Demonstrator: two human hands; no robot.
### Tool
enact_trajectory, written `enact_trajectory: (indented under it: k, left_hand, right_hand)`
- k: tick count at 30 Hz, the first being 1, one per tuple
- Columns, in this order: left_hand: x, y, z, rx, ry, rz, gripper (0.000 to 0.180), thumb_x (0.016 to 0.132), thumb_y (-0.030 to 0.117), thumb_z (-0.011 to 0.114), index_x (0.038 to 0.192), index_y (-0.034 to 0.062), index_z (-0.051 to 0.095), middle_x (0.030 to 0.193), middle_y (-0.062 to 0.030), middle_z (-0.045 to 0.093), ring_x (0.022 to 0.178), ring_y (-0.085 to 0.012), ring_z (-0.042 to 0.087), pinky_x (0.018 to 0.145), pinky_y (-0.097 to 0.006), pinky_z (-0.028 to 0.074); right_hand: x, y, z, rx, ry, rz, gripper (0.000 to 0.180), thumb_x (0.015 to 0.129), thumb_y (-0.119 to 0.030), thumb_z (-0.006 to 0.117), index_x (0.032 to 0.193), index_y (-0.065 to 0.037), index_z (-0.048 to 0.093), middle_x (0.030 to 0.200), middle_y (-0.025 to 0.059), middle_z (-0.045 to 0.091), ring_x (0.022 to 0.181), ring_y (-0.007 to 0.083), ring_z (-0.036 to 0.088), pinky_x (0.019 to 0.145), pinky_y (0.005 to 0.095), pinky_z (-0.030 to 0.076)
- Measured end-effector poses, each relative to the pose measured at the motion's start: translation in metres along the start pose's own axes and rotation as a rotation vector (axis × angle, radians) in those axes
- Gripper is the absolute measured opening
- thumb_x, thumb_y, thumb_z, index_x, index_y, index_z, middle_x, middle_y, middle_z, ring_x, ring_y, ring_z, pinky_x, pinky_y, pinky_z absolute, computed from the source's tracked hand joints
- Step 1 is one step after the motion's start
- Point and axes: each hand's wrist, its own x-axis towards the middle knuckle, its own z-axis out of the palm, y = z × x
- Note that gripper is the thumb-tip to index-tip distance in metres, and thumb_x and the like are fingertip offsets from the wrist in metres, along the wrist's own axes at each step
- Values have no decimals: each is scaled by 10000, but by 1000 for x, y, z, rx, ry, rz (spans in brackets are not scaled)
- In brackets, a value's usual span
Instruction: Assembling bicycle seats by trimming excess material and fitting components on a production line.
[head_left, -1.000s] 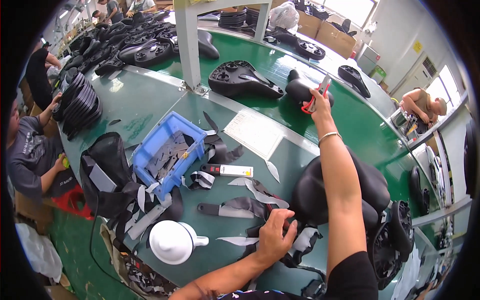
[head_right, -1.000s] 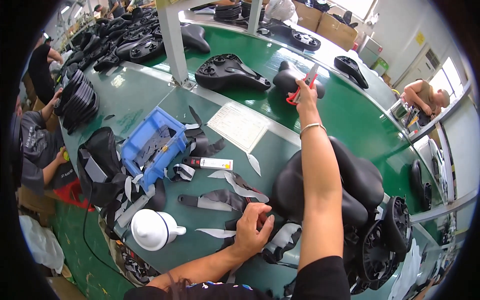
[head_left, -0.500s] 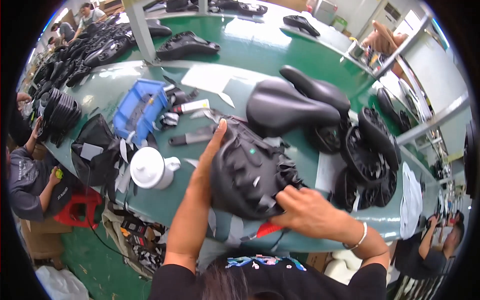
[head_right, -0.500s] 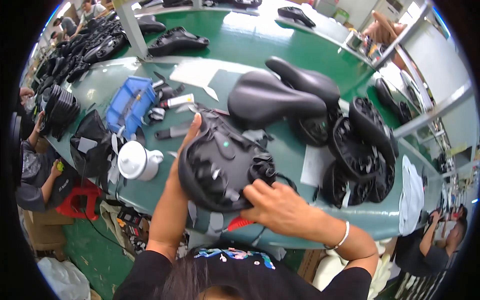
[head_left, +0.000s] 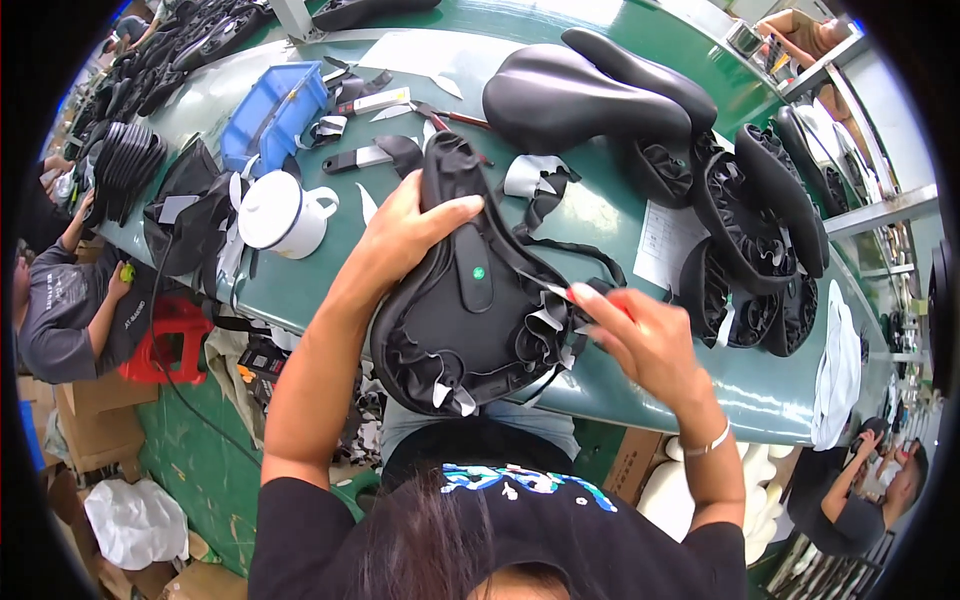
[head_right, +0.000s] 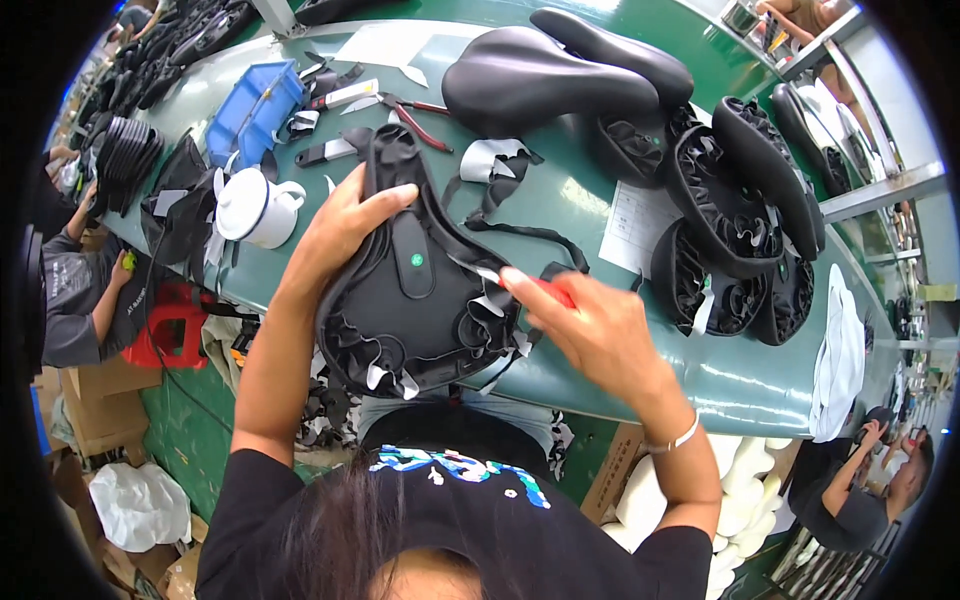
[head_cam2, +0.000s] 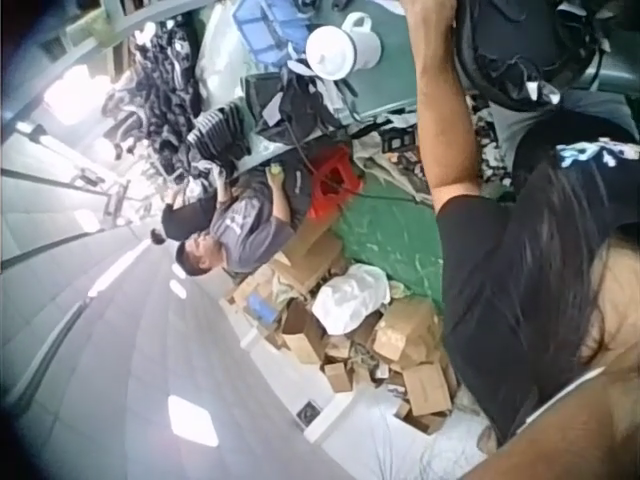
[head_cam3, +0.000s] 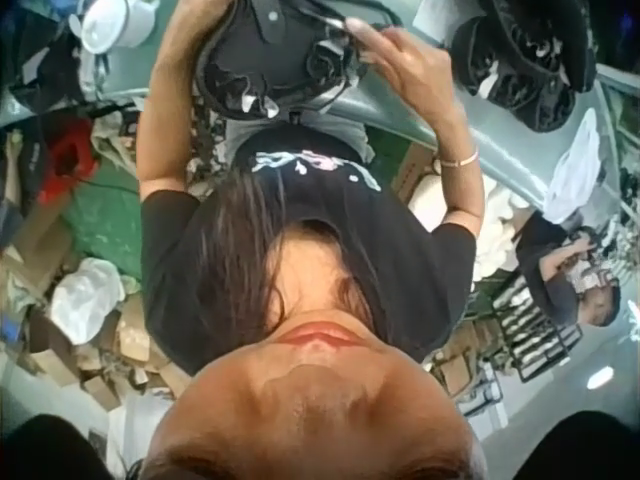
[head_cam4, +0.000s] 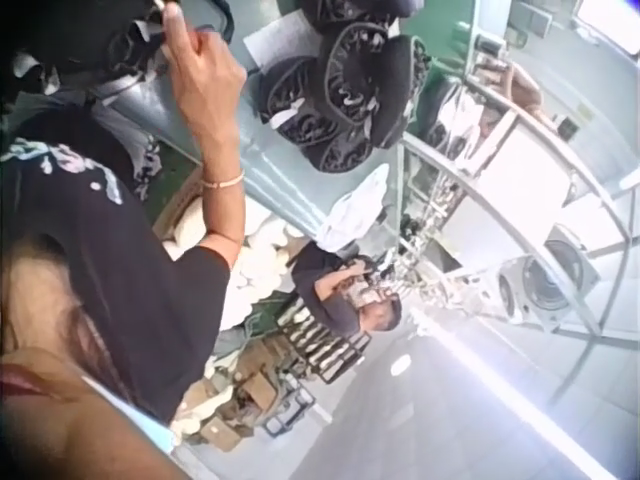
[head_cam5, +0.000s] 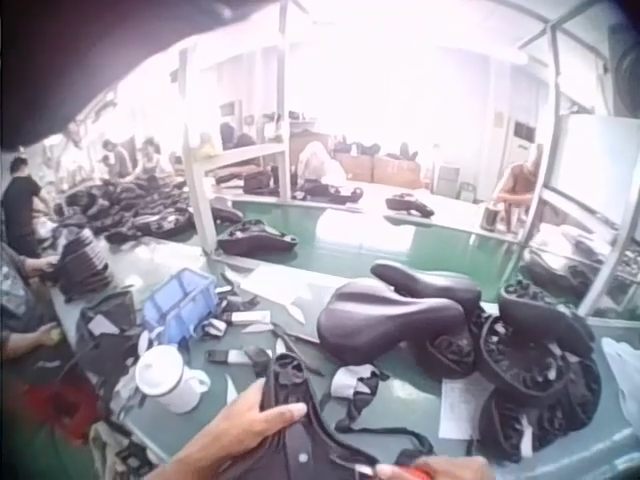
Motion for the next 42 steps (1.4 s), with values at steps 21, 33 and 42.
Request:
enact_trajectory:
  k: [21, 33, 42]
  left_hand:
    - [-50, -39, -9, -167, 263, 60, 403, 849, 198, 589, 1170, -26, 490, 946, -58, 570, 763, -94, 559, 681, -233, 475]
    - [-54, -10, 46, 990, -30, 667, 418, 714, 310, 744, 1010, 68, 576, 955, -91, 587, 949, -267, 539, 801, -386, 386]
    - [-29, -25, 36, 729, -210, 496, 338, 871, 330, 584, 768, 12, 635, 691, -134, 527, 686, -298, 490, 650, -373, 396]
  right_hand:
    - [-18, -53, 45, 545, 405, 457, 525, 851, -93, 655, 1330, -37, 446, 1216, 201, 580, 996, 277, 655, 815, 335, 521]
    - [34, -38, 28, 978, 314, 569, 485, 820, -117, 697, 1243, -29, 477, 861, 36, 614, 601, 78, 556, 522, 226, 454]
    - [-26, -10, 12, 112, -43, 185, 602, 838, -143, 658, 1393, -206, 434, 764, 70, 577, 575, 241, 559, 521, 349, 463]
